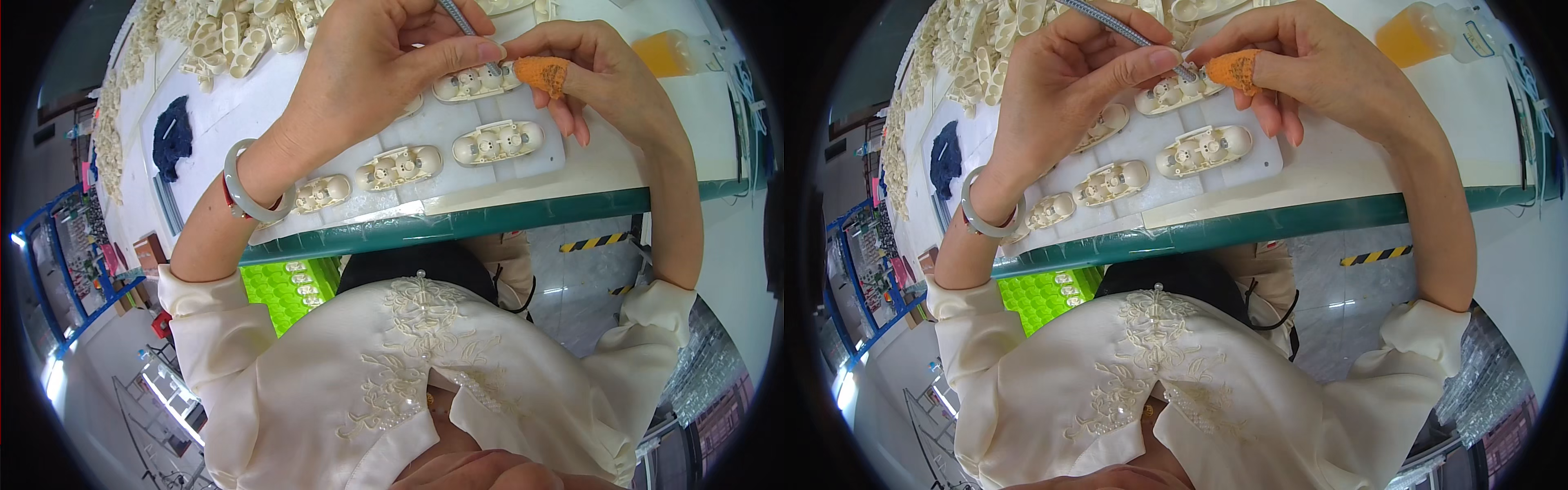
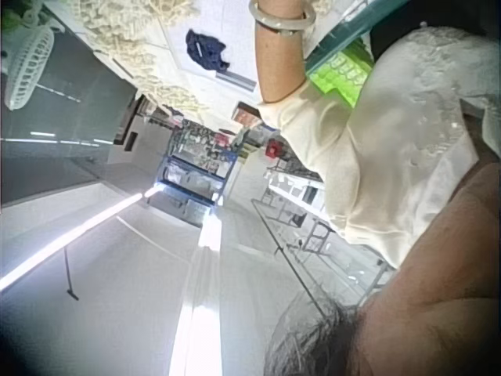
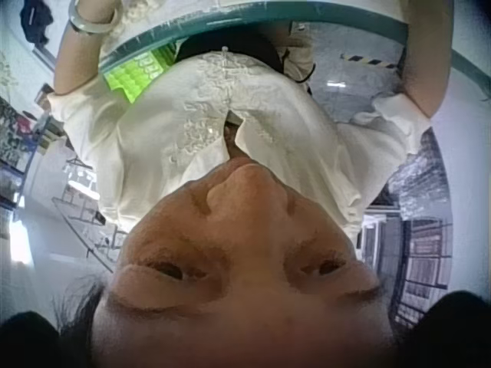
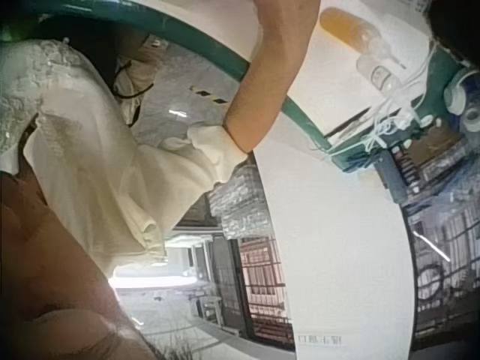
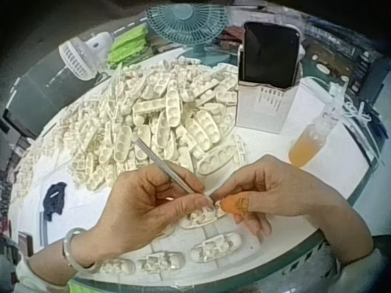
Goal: Applying glue and assembling small white plastic components on a jig.
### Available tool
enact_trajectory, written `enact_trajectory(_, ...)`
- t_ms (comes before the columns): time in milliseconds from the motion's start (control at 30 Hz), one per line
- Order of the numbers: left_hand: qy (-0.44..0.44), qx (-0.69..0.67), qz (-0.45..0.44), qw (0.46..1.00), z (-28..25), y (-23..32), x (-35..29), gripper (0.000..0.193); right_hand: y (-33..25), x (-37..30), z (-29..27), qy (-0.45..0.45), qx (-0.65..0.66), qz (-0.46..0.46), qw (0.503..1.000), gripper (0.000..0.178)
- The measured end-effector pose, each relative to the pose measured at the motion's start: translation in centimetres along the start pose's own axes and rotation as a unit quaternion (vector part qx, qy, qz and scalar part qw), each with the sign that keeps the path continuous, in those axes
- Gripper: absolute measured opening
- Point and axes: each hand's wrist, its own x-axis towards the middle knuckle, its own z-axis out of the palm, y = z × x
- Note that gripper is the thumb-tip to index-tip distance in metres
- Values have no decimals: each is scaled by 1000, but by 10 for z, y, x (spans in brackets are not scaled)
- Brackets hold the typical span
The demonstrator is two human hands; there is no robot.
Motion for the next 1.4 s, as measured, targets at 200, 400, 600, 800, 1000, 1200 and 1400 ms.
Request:
enact_trajectory(200, -2, 143, 35, 989, 9, 15, 5, 17, -11, -2, 11, 45, -33, 24, 998, 25)
enact_trajectory(400, -27, 281, 76, 956, 8, 10, 6, 16, -28, 19, 3, -15, 85, 199, 976, 28)
enact_trajectory(600, -5, 52, 36, 998, -4, 8, 8, 15, -57, 17, 10, -24, 49, 206, 977, 19)
enact_trajectory(800, 63, 85, 4, 994, -14, 28, -5, 16, -64, 21, 13, -22, 7, 232, 972, 18)
enact_trajectory(1000, 15, 106, -61, 992, -3, 22, -9, 14, -54, 19, 7, -23, 62, 225, 972, 18)
enact_trajectory(1200, 9, 96, -1, 995, 2, 12, -7, 11, -59, 19, 6, -8, 20, 236, 971, 20)
enact_trajectory(1400, 23, 148, -9, 989, 5, 17, -9, 14, -71, 23, -2, -32, -1, 204, 978, 23)
